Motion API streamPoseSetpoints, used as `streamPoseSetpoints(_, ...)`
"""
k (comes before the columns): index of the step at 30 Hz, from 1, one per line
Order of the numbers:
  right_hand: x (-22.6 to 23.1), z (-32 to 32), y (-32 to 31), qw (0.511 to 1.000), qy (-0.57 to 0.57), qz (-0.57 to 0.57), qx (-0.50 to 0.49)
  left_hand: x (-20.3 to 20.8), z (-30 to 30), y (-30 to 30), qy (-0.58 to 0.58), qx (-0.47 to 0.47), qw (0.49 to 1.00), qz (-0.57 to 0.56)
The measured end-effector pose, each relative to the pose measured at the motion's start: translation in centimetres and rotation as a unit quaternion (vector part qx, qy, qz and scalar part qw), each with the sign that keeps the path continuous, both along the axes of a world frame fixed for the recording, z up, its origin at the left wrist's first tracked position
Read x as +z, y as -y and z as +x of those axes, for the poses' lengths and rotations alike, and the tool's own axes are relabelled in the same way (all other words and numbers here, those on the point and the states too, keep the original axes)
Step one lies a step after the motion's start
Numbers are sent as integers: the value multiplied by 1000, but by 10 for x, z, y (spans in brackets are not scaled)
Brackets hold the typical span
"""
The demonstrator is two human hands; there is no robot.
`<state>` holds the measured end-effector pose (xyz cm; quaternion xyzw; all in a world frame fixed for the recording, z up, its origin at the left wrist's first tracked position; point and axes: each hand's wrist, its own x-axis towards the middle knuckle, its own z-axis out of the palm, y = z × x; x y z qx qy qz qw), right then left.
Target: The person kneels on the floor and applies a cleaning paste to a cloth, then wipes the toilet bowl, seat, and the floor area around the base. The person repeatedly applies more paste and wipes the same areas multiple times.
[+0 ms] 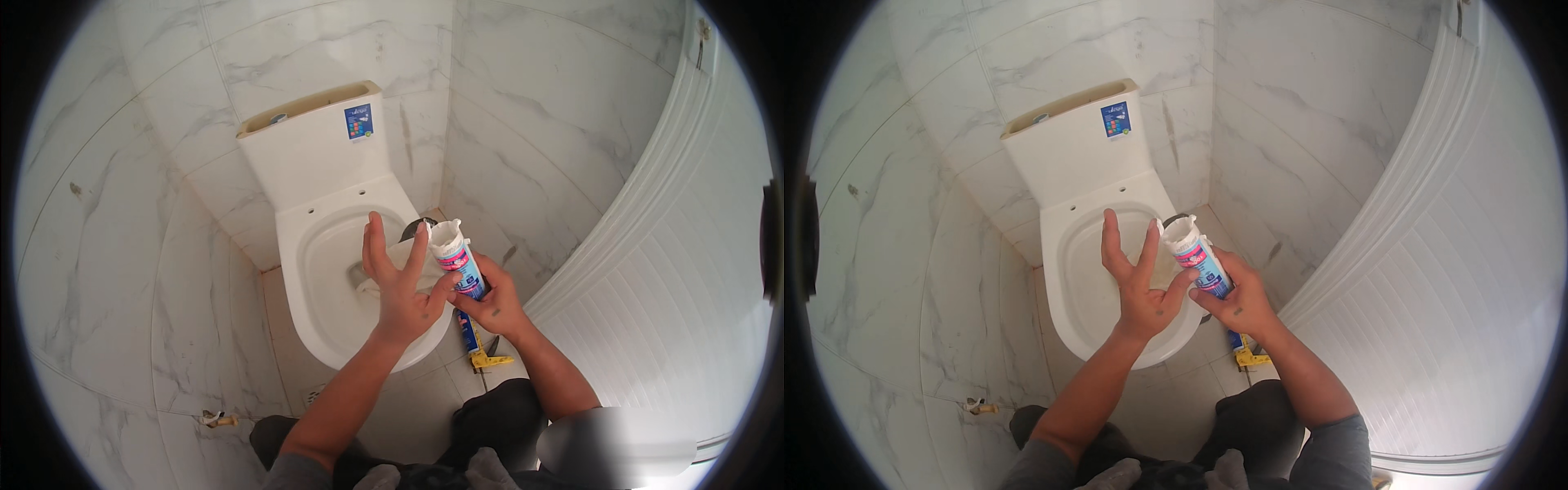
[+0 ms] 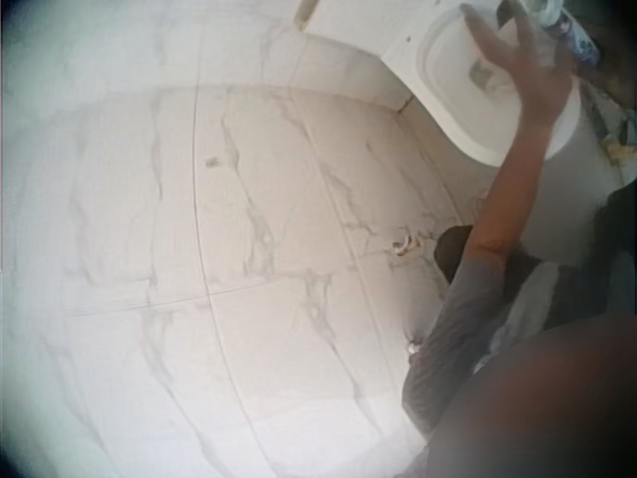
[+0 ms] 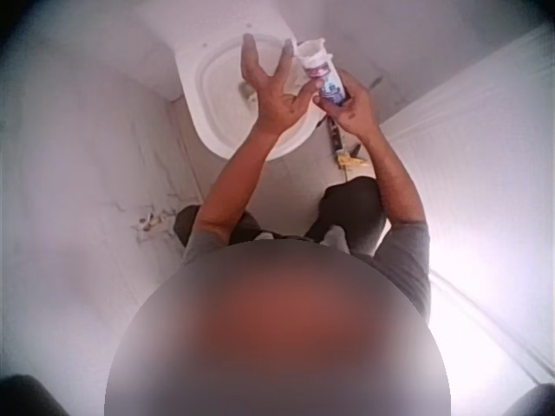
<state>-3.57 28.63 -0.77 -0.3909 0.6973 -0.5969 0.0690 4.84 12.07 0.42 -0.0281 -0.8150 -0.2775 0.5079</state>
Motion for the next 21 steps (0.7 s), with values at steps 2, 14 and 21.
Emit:
streamPoseSetpoints(2,-4,2,0,999,-27,-1,-23,-1,3,1,26,17,999,-21)
streamPoseSetpoints(14,-6,-1,-10,969,-168,110,-141,4,4,-4,145,96,981,-82)
streamPoseSetpoints(21,-5,-2,-15,935,-237,184,-191,3,-1,-11,155,95,981,-61)
